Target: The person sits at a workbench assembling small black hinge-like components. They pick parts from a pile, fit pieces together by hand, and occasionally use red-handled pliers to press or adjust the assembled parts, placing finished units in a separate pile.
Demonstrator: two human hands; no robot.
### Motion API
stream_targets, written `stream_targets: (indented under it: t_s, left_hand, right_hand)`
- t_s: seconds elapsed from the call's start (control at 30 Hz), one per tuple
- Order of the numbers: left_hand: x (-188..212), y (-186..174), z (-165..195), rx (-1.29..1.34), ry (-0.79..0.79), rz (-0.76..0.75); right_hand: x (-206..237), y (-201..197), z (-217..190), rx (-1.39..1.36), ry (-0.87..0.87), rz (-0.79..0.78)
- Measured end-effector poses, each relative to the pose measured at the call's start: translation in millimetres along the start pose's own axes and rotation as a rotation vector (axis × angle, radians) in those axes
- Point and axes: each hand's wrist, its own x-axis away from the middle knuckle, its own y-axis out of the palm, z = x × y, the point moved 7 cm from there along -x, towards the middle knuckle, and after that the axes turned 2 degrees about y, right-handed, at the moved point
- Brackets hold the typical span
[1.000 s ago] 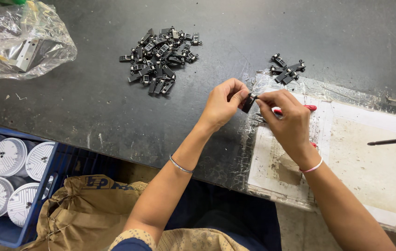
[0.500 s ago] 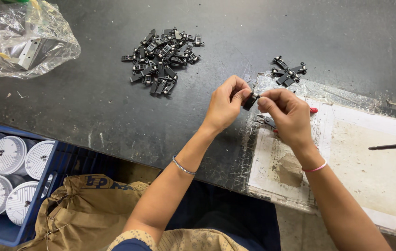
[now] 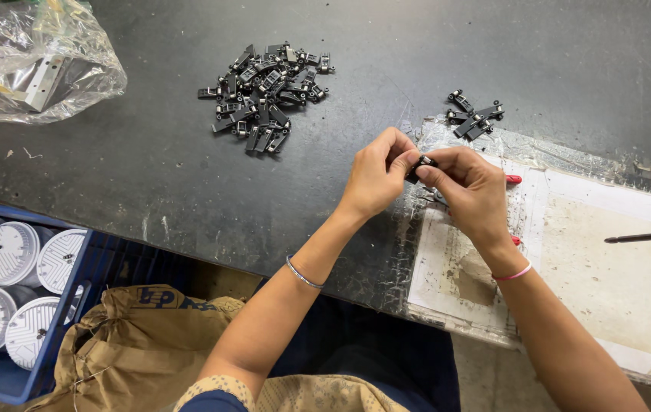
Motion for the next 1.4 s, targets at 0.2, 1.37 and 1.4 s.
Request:
stream_targets:
  t_s: [0.2,1.37,1.4]
  left_hand:
    - [1.2,0.2,-4.9,-0.013,0.003,-0.02]
    - [-15.9,-112.7,-30.6,-0.007,-0.034,0.598]
    - [-13.2,-124.8,-33.4,-0.02,-0.023,0.656]
  right_hand:
    - [-0.6,0.1,3.0,0.143,0.002,0.034]
    - [-35.0,-95.3,29.5,0.122,-0.121,0.28]
    - [-32.9,-98.2,28.4,0.106,-0.118,0.297]
